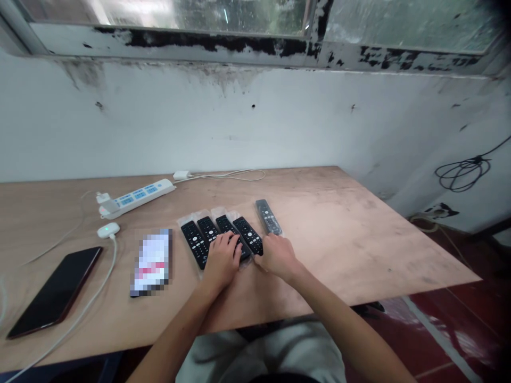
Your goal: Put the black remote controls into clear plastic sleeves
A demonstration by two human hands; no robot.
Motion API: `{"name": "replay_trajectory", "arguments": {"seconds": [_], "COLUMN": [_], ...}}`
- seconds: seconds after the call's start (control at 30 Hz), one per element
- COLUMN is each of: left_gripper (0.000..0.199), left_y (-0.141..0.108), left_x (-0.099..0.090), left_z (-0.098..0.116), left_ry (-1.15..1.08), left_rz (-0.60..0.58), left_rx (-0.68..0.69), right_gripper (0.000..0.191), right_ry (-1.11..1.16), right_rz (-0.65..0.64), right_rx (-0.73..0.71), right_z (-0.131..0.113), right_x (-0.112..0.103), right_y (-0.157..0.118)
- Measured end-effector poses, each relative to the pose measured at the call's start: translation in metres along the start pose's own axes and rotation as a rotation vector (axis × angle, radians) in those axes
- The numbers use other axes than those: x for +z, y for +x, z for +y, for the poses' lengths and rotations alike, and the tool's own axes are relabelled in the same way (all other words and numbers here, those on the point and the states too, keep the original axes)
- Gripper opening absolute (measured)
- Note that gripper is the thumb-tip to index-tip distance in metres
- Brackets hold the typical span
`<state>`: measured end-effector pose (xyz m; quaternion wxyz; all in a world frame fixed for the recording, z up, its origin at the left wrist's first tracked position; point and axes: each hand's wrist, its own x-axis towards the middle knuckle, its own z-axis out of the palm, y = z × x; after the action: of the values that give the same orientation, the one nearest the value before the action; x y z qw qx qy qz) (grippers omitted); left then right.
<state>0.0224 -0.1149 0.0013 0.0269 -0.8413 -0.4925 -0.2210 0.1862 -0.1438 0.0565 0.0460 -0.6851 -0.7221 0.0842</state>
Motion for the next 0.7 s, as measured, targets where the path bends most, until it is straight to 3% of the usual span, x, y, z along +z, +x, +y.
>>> {"name": "replay_trajectory", "arguments": {"seconds": [0.23,0.33,0.43,0.53,0.7], "left_gripper": [0.027,0.025,0.024,0.018,0.014], "left_y": [0.002,0.000,-0.008,-0.019,-0.021], "left_x": [-0.002,-0.009,-0.022,-0.030,-0.026], "left_z": [-0.003,0.004,0.025,0.056,0.085], "left_ry": [0.026,0.084,0.153,0.156,0.212], "left_rz": [-0.011,0.006,-0.032,-0.179,-0.253], "left_rx": [0.009,0.008,0.037,0.126,0.173], "right_gripper": [0.023,0.024,0.025,0.026,0.025], "right_ry": [0.128,0.265,0.398,0.505,0.598], "right_rz": [-0.085,-0.055,0.026,0.112,0.165], "right_rx": [0.041,0.049,0.048,0.032,-0.004], "right_z": [0.012,0.022,0.031,0.038,0.048], "right_x": [-0.003,-0.005,-0.007,-0.006,0.002], "right_y": [0.008,0.009,0.009,0.009,0.008]}}
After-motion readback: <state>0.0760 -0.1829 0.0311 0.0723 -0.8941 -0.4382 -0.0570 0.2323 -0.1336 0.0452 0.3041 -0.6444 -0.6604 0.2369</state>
